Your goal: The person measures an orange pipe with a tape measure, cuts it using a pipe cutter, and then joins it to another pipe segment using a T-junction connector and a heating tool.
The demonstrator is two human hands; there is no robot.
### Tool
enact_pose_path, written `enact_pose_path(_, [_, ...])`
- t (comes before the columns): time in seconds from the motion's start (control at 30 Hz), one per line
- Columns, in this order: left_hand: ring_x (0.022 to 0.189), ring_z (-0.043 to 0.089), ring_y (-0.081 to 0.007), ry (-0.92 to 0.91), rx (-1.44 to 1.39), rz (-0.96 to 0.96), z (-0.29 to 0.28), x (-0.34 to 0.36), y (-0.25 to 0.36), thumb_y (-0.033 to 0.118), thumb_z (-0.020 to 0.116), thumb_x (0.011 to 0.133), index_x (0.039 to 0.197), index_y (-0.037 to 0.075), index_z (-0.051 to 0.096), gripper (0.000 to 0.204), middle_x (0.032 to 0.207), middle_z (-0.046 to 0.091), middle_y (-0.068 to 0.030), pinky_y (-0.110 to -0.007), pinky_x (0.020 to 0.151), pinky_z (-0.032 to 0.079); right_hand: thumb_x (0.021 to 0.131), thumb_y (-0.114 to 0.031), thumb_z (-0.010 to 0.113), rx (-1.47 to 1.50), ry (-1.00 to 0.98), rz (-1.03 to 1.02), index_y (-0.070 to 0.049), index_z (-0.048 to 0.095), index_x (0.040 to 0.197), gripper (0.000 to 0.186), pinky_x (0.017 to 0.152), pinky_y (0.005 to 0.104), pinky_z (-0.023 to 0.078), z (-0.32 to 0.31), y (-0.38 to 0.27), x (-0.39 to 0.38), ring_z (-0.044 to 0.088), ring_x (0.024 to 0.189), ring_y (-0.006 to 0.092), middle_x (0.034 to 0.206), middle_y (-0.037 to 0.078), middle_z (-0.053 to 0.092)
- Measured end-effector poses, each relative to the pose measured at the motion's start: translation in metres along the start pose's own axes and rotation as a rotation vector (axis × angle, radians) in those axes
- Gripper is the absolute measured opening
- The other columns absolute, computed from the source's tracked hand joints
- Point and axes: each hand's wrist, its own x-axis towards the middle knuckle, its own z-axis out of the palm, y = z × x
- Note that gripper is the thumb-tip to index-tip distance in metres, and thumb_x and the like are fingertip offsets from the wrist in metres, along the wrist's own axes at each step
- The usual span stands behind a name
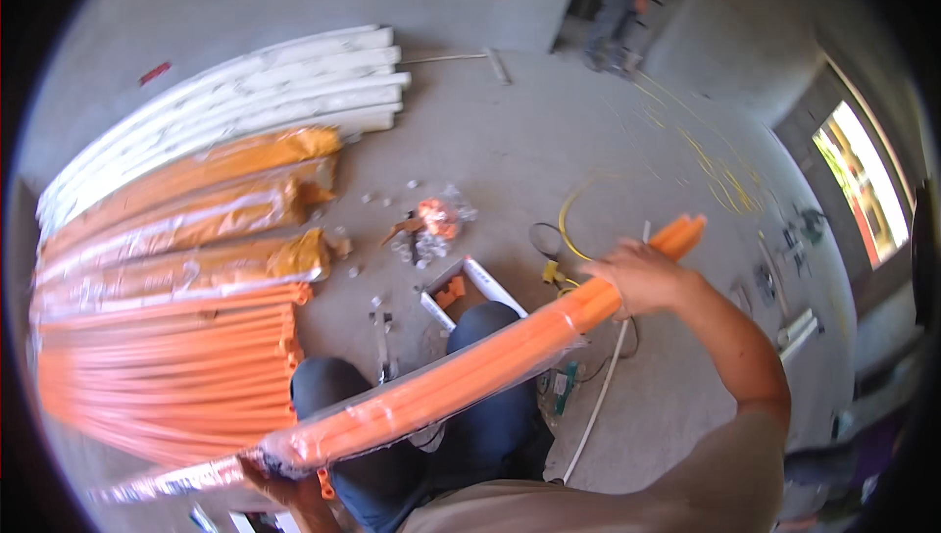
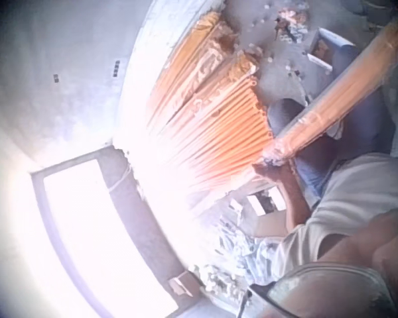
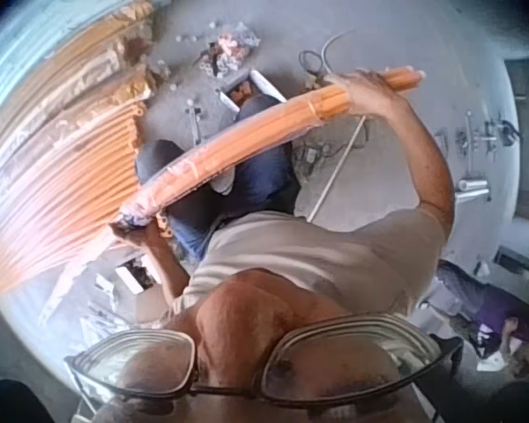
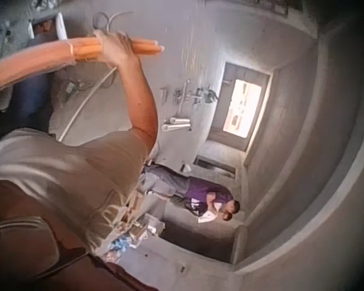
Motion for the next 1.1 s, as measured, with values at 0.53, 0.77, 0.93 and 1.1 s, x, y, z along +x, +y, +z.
enact_pose_path(0.53, [0.076, 0.07, -0.0324, 0.156, 0.042, 0.383, -0.088, 0.066, 0.236, 0.063, 0.057, 0.087, 0.103, -0.006, 0.061, 0.071, 0.085, 0.069, -0.0184, -0.044, 0.074, 0.061, 0.075, -0.03, 0.081, -0.304, 0.346, 0.081, -0.004, 0.066, 0.104, 0.041, 0.078, 0.0507, 0.053, 0.013, 0.107, -0.094, 0.065, 0.086, 0.0443, 0.092, 0.021, 0.069])
enact_pose_path(0.77, [0.075, 0.073, -0.0311, 0.087, 0.118, 0.419, -0.11, 0.069, 0.246, 0.047, 0.053, 0.094, 0.113, 0.002, 0.061, 0.05, 0.091, 0.072, -0.0165, -0.045, 0.073, 0.063, 0.066, -0.03, 0.087, 0.023, -0.203, 0.079, -0.007, 0.063, 0.121, 0.065, 0.086, 0.0486, 0.055, 0.14, 0.093, -0.081, 0.068, 0.099, 0.0405, 0.106, 0.021, 0.071])
enact_pose_path(0.93, [0.092, 0.072, -0.0296, 0.109, 0.235, 0.509, -0.014, 0.084, 0.255, 0.041, 0.053, 0.096, 0.123, 0.002, 0.06, 0.048, 0.106, 0.072, -0.0147, -0.045, 0.086, 0.06, 0.069, -0.033, 0.086, 0.234, -0.126, 0.115, -0.005, 0.062, 0.122, 0.065, 0.088, 0.0502, 0.053, 0.18, 0.065, -0.055, 0.065, 0.103, 0.0433, 0.111, 0.024, 0.068])
enact_pose_path(1.1, [0.103, 0.071, -0.0286, -0.086, 0.271, 0.539, 0.02, 0.157, 0.304, 0.039, 0.055, 0.098, 0.132, 0.002, 0.057, 0.051, 0.118, 0.07, -0.015, -0.045, 0.095, 0.057, 0.078, -0.035, 0.08, 0.277, 0.134, 0.008, -0.007, 0.064, 0.119, 0.052, 0.078, 0.05, 0.055, 0.188, 0.034, -0.024, 0.068, 0.093, 0.0416, 0.101, 0.019, 0.072])
